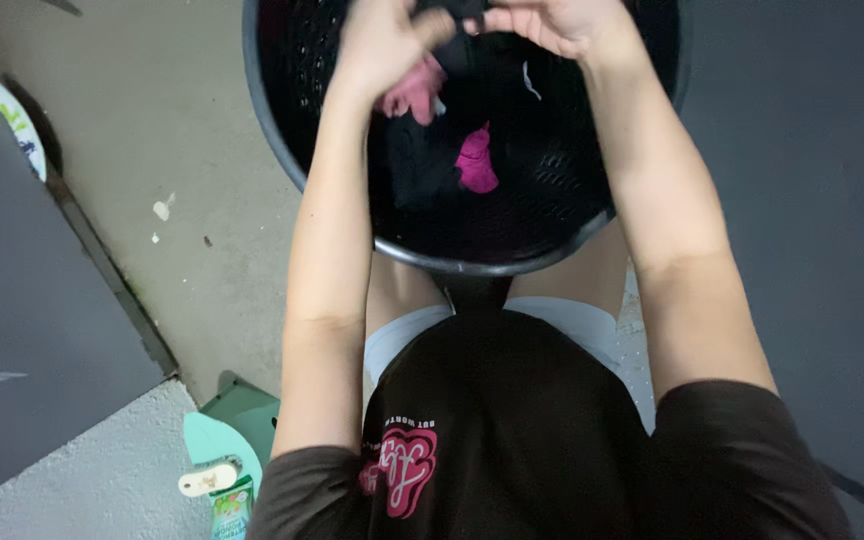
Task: The person takes items from a basket and hangs them on a multi-peg hanger and on individual hangers on a rack.
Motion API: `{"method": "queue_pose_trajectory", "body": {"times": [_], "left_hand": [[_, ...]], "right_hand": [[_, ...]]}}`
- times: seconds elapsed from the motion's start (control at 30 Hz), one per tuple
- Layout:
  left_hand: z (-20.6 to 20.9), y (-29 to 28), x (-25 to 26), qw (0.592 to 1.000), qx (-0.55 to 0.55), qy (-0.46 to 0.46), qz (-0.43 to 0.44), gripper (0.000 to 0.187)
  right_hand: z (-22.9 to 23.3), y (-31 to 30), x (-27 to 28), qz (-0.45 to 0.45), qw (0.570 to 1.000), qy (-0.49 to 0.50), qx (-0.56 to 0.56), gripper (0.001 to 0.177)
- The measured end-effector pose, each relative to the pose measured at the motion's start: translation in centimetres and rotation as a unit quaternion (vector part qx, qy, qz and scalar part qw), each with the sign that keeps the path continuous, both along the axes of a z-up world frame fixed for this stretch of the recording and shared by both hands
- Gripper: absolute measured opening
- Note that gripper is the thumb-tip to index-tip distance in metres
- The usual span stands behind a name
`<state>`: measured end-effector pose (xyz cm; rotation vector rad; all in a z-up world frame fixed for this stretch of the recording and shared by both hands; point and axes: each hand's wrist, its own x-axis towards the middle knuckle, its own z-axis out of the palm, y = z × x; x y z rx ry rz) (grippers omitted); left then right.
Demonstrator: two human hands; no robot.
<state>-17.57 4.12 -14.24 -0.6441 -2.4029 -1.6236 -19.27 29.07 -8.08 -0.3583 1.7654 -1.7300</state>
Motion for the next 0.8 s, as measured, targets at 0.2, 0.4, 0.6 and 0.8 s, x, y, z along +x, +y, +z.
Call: {"method": "queue_pose_trajectory", "body": {"times": [0.2, 0.4, 0.6, 0.8], "left_hand": [[-3.3, -4.4, -1.6, 0.954, 0.173, -0.033, 0.241, 0.035], [-2.1, -3.6, -0.7, 0.955, 0.035, 0.050, 0.291, 0.042], [0.7, -3.9, 0.9, 0.970, 0.076, -0.044, 0.229, 0.035], [6.8, -2.5, 2.8, 0.998, 0.024, 0.036, 0.034, 0.047]], "right_hand": [[-11.8, -1.7, 0.4, 0.360, 0.728, 0.240, 0.532, 0.028], [-21.8, -2.0, 0.9, 0.408, 0.600, 0.278, 0.630, 0.024], [-12.2, -0.4, -1.7, 0.236, 0.798, 0.283, 0.476, 0.031], [4.7, 1.3, -0.8, 0.021, 0.998, 0.056, -0.035, 0.025]]}}
